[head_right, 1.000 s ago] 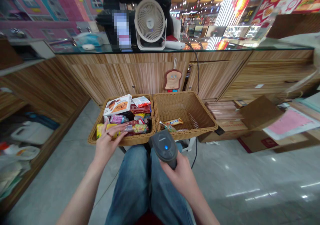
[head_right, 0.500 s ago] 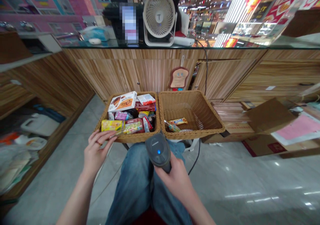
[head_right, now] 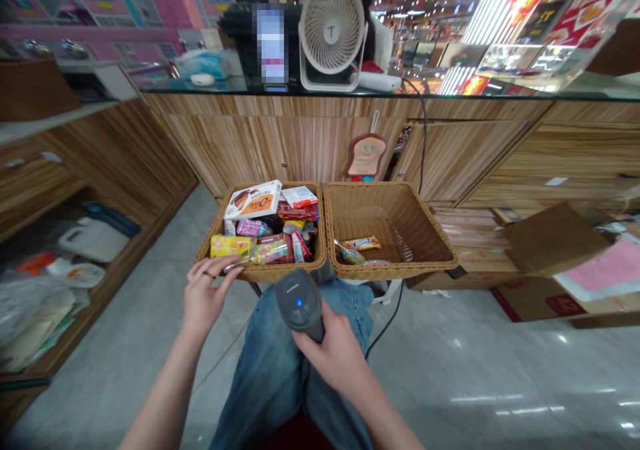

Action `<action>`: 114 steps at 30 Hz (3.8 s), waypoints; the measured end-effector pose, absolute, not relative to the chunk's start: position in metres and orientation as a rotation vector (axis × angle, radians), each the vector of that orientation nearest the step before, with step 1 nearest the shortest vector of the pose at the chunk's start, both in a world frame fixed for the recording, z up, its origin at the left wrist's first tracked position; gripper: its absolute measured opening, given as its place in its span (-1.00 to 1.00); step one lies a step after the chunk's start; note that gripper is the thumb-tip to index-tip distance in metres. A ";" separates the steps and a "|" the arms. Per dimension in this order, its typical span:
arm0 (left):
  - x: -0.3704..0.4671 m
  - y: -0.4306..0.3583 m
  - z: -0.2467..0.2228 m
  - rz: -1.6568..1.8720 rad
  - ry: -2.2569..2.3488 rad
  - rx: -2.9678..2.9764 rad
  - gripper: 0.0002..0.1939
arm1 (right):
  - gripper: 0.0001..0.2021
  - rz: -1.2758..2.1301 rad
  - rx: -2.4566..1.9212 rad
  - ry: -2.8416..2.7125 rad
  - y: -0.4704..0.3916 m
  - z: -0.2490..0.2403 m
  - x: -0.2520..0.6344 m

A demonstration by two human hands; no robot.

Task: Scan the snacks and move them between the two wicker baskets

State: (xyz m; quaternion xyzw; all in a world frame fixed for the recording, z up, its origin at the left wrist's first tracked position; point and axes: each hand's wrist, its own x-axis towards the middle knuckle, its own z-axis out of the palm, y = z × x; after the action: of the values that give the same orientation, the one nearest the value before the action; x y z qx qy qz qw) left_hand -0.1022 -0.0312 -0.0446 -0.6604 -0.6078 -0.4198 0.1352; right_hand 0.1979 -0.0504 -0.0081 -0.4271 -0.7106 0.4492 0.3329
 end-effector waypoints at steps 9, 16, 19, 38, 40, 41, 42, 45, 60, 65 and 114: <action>-0.101 -0.032 -0.047 -1.256 -1.810 -1.895 -0.72 | -0.88 1.215 -1.115 -1.829 -0.051 -0.011 0.194; -0.102 -0.031 -0.049 -1.269 -1.836 -1.890 -0.73 | -0.86 1.238 -1.132 -1.803 -0.052 -0.014 0.198; -0.100 -0.032 -0.049 -1.285 -1.836 -1.877 -0.74 | -0.86 1.236 -1.138 -1.795 -0.053 -0.014 0.201; 0.043 0.036 -0.023 -1.583 -1.462 -2.515 -0.57 | -0.84 1.082 -1.172 -1.741 -0.063 -0.003 0.231; 0.047 0.035 -0.025 -1.446 -1.473 -2.572 -0.54 | -0.85 1.072 -1.174 -1.739 -0.063 -0.003 0.233; 0.045 0.033 -0.026 -1.404 -1.484 -2.552 -0.56 | -0.85 1.066 -1.181 -1.740 -0.063 -0.004 0.234; 0.041 0.030 -0.027 -1.379 -1.497 -2.516 -0.59 | -0.84 1.060 -1.189 -1.742 -0.063 -0.004 0.234; 0.017 0.018 -0.028 -1.351 -1.553 -2.364 -0.62 | -0.82 1.045 -1.211 -1.755 -0.063 -0.007 0.235; -0.107 -0.012 -0.025 -0.873 -2.276 -1.624 -0.37 | -0.76 1.081 -1.168 -1.804 -0.059 -0.006 0.221; -0.104 -0.010 -0.022 -1.093 -2.251 -1.666 -0.48 | -0.76 1.092 -1.188 -1.789 -0.058 -0.010 0.223; -0.066 -0.029 -0.006 -1.138 -1.511 -1.967 -0.58 | -0.80 1.220 -1.065 -1.813 -0.065 0.004 0.214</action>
State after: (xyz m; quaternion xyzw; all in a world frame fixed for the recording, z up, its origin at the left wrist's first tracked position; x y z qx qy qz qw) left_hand -0.0657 -0.0285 -0.0059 -0.7054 -0.5420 -0.4081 0.2051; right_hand 0.2141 -0.0650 0.0037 -0.4108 -0.6991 0.4706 0.3480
